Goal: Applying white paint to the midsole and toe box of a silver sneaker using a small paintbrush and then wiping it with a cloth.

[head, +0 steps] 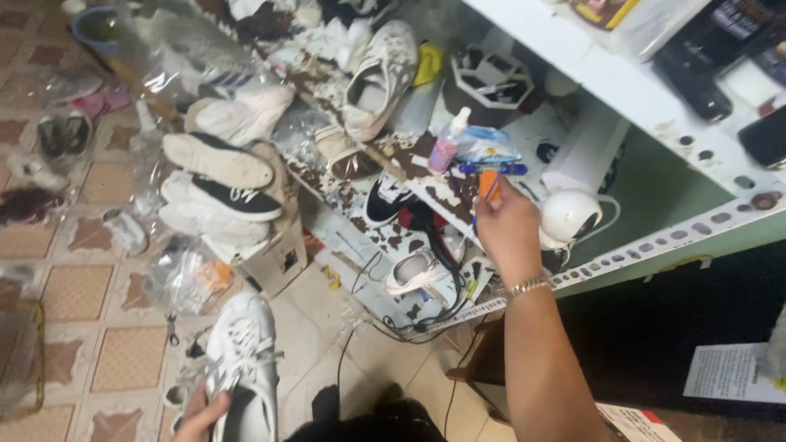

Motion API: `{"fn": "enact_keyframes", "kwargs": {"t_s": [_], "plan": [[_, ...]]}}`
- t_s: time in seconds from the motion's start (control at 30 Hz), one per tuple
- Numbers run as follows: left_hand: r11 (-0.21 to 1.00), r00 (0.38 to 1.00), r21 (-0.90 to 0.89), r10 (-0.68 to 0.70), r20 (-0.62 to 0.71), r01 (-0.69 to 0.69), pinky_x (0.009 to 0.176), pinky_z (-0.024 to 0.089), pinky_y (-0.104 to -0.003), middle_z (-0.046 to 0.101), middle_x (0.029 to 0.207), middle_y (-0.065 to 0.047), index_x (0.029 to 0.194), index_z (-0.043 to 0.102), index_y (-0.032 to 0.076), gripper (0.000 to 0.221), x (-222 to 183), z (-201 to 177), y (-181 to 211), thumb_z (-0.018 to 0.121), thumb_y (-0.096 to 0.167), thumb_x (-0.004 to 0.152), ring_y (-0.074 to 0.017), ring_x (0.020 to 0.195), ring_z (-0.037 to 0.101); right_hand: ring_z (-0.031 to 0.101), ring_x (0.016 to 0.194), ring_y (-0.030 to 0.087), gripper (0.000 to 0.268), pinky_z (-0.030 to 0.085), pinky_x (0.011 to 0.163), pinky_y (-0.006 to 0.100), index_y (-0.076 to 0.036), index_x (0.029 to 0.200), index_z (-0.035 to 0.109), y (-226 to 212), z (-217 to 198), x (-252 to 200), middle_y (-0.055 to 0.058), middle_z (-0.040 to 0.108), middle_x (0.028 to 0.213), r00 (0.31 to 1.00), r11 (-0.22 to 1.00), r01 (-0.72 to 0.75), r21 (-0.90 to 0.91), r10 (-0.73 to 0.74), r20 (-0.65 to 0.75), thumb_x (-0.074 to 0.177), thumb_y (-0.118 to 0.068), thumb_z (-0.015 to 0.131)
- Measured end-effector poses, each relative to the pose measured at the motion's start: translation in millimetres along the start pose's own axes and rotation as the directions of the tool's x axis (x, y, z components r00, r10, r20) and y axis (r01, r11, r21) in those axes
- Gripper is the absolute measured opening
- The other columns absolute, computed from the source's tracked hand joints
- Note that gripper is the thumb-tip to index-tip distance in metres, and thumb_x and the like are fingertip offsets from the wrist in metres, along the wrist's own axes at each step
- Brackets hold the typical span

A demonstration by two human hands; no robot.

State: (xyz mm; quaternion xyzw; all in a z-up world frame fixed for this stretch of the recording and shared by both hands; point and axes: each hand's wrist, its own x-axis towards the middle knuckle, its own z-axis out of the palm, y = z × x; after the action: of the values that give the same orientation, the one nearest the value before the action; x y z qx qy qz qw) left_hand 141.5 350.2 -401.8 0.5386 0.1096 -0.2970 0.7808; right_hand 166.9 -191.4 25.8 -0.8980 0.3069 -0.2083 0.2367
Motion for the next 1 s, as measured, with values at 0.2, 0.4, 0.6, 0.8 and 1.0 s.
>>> {"fn": "enact_keyframes", "kwargs": {"t_s": [0.2, 0.4, 0.6, 0.8, 1.0], "plan": [[0.973, 0.95, -0.071, 0.229, 0.213, -0.219, 0.105, 0.044, -0.048, 0.059, 0.139, -0.029, 0.158, 0.026, 0.001, 0.11, -25, 108, 93, 0.079, 0.014, 0.062, -0.0428, 0.118, 0.066, 0.071, 0.099, 0.042, 0.021, 0.056, 0.092, 0.047, 0.005, 0.098, 0.075, 7, -7, 54, 0.029, 0.073, 0.099, 0.998, 0.935, -0.033, -0.354, 0.047, 0.032, 0.09, -0.011, 0.063], [0.982, 0.981, -0.04, 0.185, -0.053, -0.187, 0.105, 0.043, -0.042, 0.063, 0.135, -0.029, 0.159, 0.031, 0.005, 0.119, -32, 166, 125, 0.066, -0.003, 0.046, -0.0405, 0.117, 0.067, 0.07, 0.1, 0.044, 0.026, 0.056, 0.089, 0.051, 0.003, 0.099, 0.074, 25, 8, 75, 0.029, 0.07, 0.106, 0.991, 0.901, 0.005, -0.435, 0.054, 0.124, 0.093, -0.011, 0.053], [0.989, 0.967, -0.09, 0.093, -0.236, -0.117, 0.105, 0.037, -0.033, 0.065, 0.139, -0.019, 0.15, 0.046, 0.01, 0.104, -27, 158, 107, 0.056, -0.005, 0.047, -0.0294, 0.126, 0.062, 0.071, 0.092, 0.043, 0.03, 0.057, 0.081, 0.049, 0.003, 0.111, 0.074, -8, -17, 43, 0.027, 0.072, 0.102, 0.983, 0.929, 0.142, -0.341, -0.173, -0.059, 0.095, -0.021, 0.064], [0.875, 0.893, -0.481, -0.176, -0.415, -0.051, 0.09, 0.049, -0.045, 0.065, 0.111, -0.016, 0.12, 0.06, 0.01, 0.06, -41, 172, 93, 0.054, 0.004, 0.061, -0.0321, 0.1, 0.063, 0.072, 0.088, 0.028, 0.022, 0.055, 0.08, 0.037, -0.001, 0.121, 0.075, -30, -15, -27, 0.018, 0.076, 0.101, 0.902, 0.924, 0.381, -0.033, -0.38, -0.204, 0.107, -0.013, 0.063], [0.684, 0.823, -0.729, -0.405, -0.398, -0.016, 0.084, 0.058, -0.05, 0.066, 0.088, -0.014, 0.096, 0.056, 0.004, 0.029, -35, 170, 106, 0.051, 0.008, 0.068, -0.034, 0.082, 0.067, 0.066, 0.075, 0.014, 0.035, 0.052, 0.078, 0.028, 0.002, 0.137, 0.064, -20, 27, -78, 0.014, 0.077, 0.096, 0.943, 0.83, 0.196, 0.522, -0.305, 0.132, 0.107, -0.007, 0.048]]}}
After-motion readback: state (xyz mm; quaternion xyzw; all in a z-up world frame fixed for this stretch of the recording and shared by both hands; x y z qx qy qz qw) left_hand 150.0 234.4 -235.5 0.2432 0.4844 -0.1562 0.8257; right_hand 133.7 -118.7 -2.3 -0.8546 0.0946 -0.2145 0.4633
